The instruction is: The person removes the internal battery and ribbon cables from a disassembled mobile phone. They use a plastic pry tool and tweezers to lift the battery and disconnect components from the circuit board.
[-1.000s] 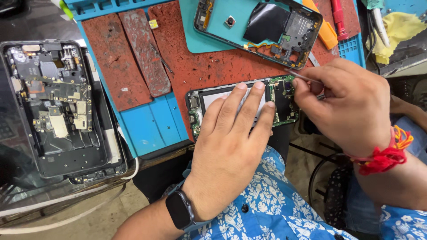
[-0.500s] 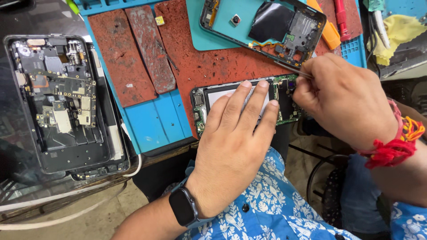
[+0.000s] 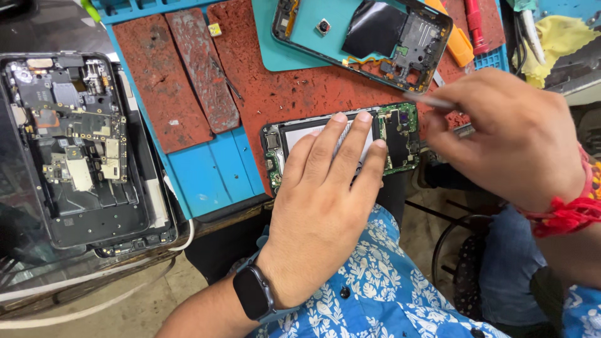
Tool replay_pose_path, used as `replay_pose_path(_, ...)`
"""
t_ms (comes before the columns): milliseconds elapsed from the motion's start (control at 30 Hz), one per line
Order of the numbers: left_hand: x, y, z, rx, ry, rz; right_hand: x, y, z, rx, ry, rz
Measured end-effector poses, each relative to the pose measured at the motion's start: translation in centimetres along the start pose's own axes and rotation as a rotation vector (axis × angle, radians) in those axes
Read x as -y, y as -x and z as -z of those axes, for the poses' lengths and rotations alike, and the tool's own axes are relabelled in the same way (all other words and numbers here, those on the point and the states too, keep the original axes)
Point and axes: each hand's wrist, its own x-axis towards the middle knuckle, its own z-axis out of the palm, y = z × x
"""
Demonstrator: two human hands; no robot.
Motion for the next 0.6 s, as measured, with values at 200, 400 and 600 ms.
replay_pose_path(200, 0.0, 0.1, -0.1, -0.026, -0.004, -0.001, 0.0, -0.9, 0.5, 0.117, 0.189, 0.134)
replay_pose_path(400, 0.0, 0.1, -0.2, -0.028, -0.005, 0.004, -0.4, -1.4, 0.9, 0.331, 0.419, 0.19)
replay_pose_path(600, 0.2, 0.1, 0.1, -0.016, -0.016, -0.02, -0.7, -2.2, 0.8, 0.414, 0.476, 0.222)
